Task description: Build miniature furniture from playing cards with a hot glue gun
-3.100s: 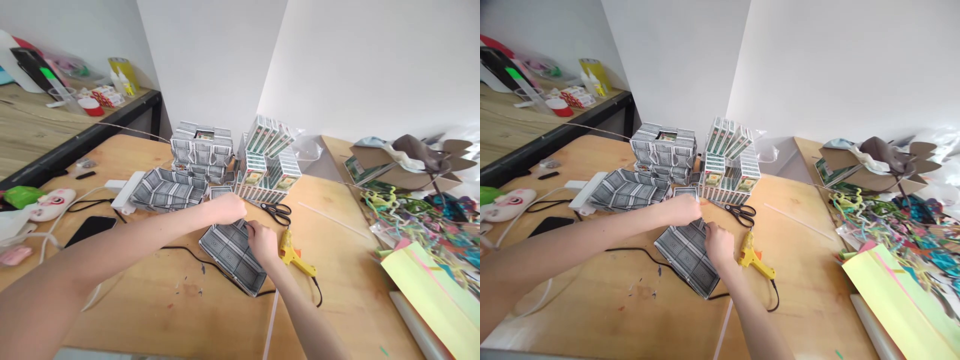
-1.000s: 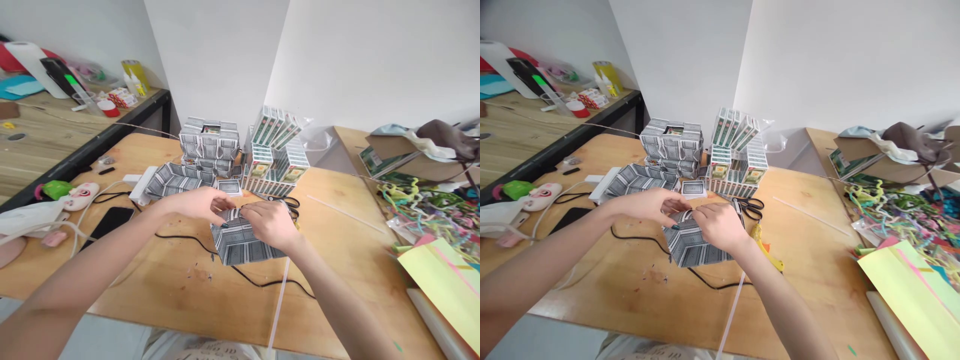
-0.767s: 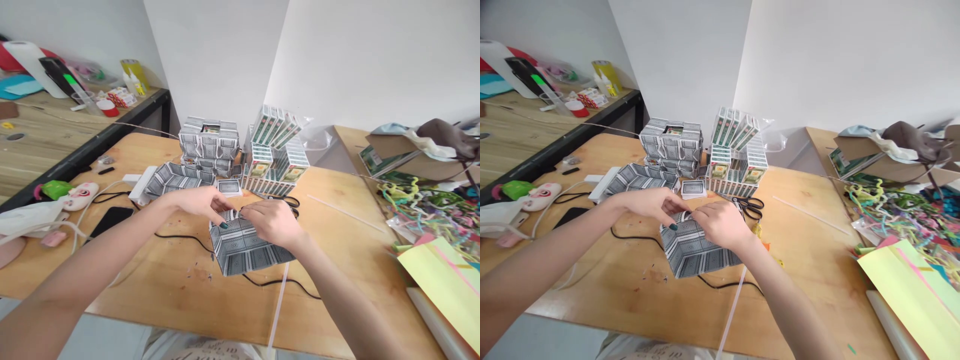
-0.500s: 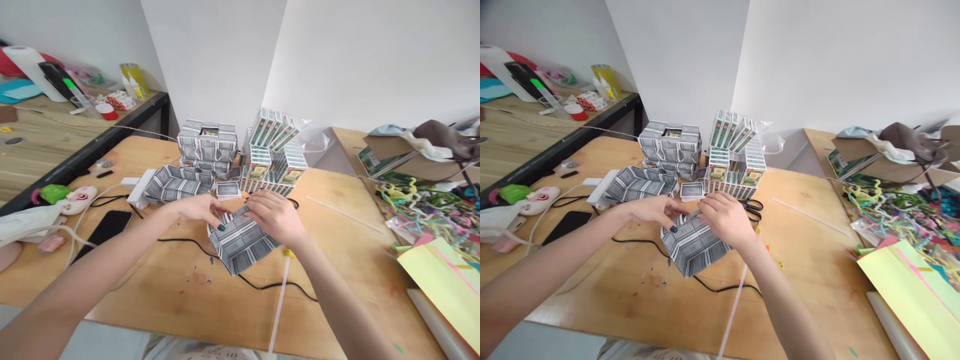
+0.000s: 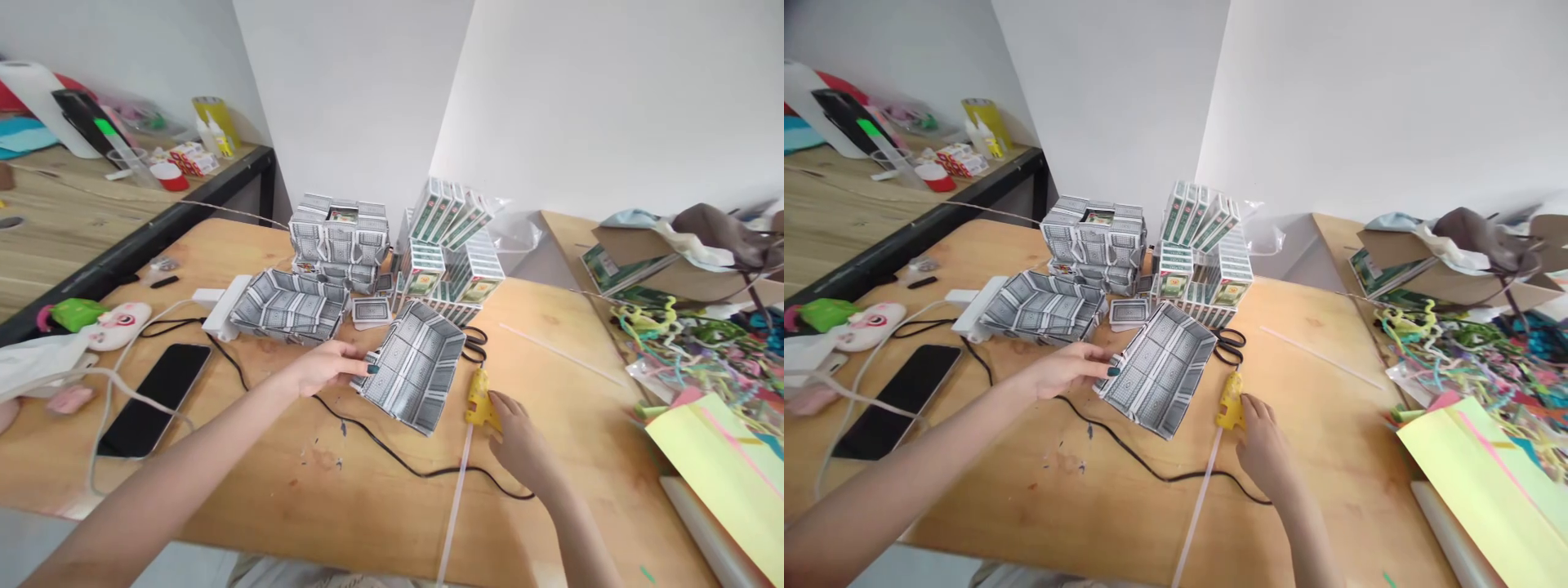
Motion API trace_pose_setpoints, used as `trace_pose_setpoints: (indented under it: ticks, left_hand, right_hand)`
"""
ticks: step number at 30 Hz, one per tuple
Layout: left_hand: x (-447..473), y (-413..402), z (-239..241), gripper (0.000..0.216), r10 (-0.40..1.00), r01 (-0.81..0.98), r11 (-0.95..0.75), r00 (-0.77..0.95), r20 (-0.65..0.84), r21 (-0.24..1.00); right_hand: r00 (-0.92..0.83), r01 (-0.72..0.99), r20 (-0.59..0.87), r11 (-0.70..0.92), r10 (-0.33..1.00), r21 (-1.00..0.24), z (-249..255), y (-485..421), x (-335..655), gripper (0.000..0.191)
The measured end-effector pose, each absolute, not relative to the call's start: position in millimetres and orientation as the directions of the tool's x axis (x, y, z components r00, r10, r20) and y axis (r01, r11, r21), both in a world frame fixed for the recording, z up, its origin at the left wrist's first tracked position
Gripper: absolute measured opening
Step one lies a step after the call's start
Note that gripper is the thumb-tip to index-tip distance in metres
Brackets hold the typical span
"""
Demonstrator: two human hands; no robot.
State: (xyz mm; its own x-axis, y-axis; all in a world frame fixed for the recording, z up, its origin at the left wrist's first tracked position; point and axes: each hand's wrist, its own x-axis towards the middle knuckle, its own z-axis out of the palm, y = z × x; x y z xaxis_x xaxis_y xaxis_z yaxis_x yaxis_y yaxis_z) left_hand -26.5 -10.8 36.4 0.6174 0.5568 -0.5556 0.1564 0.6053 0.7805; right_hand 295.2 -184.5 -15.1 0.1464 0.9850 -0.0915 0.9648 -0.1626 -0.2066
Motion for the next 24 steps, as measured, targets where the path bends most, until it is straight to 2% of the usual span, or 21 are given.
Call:
trace_pose_setpoints:
  ticks: [3, 6, 8, 10, 13, 15, 16, 18, 19, 21, 24]
  left_hand:
    - [-24.0, -15.7, 27.2, 0.032, 0.581, 0.068, 0.658, 0.587, -0.564, 0.750]
    - [-24.1, -18.3, 18.8, 0.030, 0.592, 0.045, 0.686, 0.546, -0.593, 0.727]
    - [-24.6, -19.3, 14.7, 0.030, 0.585, 0.048, 0.702, 0.532, -0.613, 0.711]
    - [-25.2, -19.6, 12.0, 0.030, 0.577, 0.053, 0.710, 0.527, -0.624, 0.702]
    - [-26.1, -18.1, 10.3, 0.032, 0.572, 0.086, 0.708, 0.513, -0.640, 0.701]
    - [-26.4, -15.7, 10.3, 0.033, 0.563, 0.111, 0.709, 0.504, -0.655, 0.696]
    - [-26.5, -14.1, 10.6, 0.034, 0.559, 0.120, 0.711, 0.502, -0.660, 0.693]
    - [-26.3, -10.7, 11.2, 0.036, 0.548, 0.127, 0.717, 0.503, -0.668, 0.685]
    - [-26.2, -9.0, 11.4, 0.037, 0.542, 0.130, 0.721, 0.506, -0.671, 0.680]
    - [-26.3, -6.0, 11.0, 0.037, 0.524, 0.133, 0.733, 0.515, -0.678, 0.667]
    - [-27.6, -3.7, 8.5, 0.034, 0.504, 0.135, 0.742, 0.532, -0.680, 0.656]
  right_hand:
    - [0.184, 0.968, -0.020, -0.184, 0.983, -0.172, -25.7, -182.6, 293.2, 0.051]
    - [0.190, 0.976, -0.022, -0.191, 0.982, -0.102, -20.4, -181.7, 294.8, 0.043]
    - [0.248, 0.965, -0.040, -0.251, 0.968, -0.073, -12.5, -185.3, 300.1, 0.038]
    - [0.359, 0.927, -0.018, -0.359, 0.933, -0.112, -3.0, -191.1, 309.1, 0.033]
    - [0.575, 0.781, 0.026, -0.540, 0.818, -0.314, 15.5, -198.4, 322.9, 0.032]
    - [0.720, 0.582, -0.036, -0.631, 0.694, -0.513, 31.6, -199.0, 325.0, 0.033]
    - [0.736, 0.477, -0.091, -0.608, 0.671, -0.635, 40.4, -197.7, 322.5, 0.035]
    - [0.671, 0.261, -0.153, -0.425, 0.725, -0.867, 58.1, -192.6, 310.4, 0.035]
    - [0.601, 0.184, -0.162, -0.333, 0.782, -0.925, 66.3, -189.2, 301.3, 0.032]
    - [0.434, 0.125, -0.185, -0.262, 0.882, -0.957, 79.2, -181.4, 279.7, 0.031]
    - [0.211, 0.198, -0.228, -0.271, 0.950, -0.942, 86.9, -167.5, 245.8, 0.030]
